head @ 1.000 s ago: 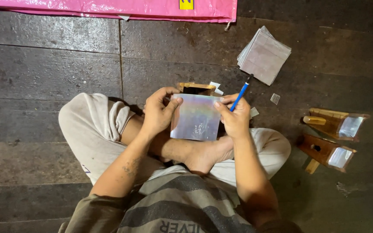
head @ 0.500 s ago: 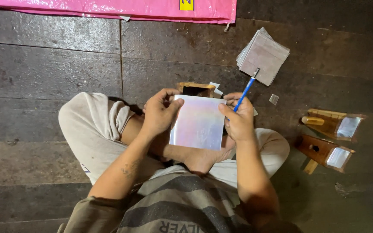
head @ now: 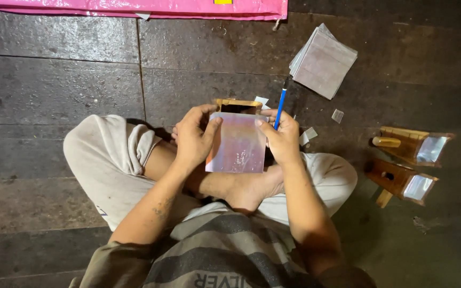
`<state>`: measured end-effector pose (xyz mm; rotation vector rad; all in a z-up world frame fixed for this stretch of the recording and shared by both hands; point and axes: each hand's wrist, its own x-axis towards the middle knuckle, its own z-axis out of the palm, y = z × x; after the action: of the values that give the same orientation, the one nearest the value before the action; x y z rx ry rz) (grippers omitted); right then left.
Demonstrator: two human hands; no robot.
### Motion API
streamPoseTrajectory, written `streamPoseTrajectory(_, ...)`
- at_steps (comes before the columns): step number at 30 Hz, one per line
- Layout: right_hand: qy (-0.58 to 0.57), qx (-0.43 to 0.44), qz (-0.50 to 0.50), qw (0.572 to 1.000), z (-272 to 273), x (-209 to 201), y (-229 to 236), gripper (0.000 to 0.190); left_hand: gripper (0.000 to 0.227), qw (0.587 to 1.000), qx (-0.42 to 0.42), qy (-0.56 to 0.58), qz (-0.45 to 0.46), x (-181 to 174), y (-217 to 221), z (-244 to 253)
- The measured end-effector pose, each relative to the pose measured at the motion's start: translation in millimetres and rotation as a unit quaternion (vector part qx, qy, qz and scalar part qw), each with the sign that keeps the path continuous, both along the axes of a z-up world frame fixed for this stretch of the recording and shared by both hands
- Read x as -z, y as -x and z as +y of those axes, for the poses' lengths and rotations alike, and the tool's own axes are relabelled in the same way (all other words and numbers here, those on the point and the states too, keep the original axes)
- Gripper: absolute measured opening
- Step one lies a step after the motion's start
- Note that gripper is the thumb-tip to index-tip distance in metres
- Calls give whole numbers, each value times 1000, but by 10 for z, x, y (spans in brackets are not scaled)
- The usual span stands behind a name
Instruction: Marking thin sheets of material with a pen using a wooden jig and then cutting them with scissors.
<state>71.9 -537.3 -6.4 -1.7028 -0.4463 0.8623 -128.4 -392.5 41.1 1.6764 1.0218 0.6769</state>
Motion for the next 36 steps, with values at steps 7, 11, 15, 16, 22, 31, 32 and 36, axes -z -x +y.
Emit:
streamPoseTrajectory(7,-2,2,-17,1000,6,-6,-14,22,26,1000,1,-2,-28,39,-1,4)
streamPoseTrajectory(11,12,-3,-1,1000,77,-214,56,24,33,998,-2,65,5,-12,10,10)
streamPoseTrajectory(15,11,0,-2,1000,87,-206,60,24,28,997,-7,80,18,152,22,-8)
streamPoseTrajectory(16,10,-1,-3,1000,73,-134,46,24,28,997,-7,80,17,133,23,3)
streamPoseTrajectory(22,14,1,-22,1000,64,-119,25,21,25,997,9,72,33,97,21,21)
streamPoseTrajectory(31,4,-2,-39,999,36,-17,14,20,22,998,6,57,34,60,35,-9)
streamPoseTrajectory(32,7,-6,-50,999,46,-59,20,20,22,998,7,59,28,58,37,-13)
streamPoseTrajectory(36,8,-14,-67,998,48,-39,20,21,21,998,9,58,15,34,38,-2)
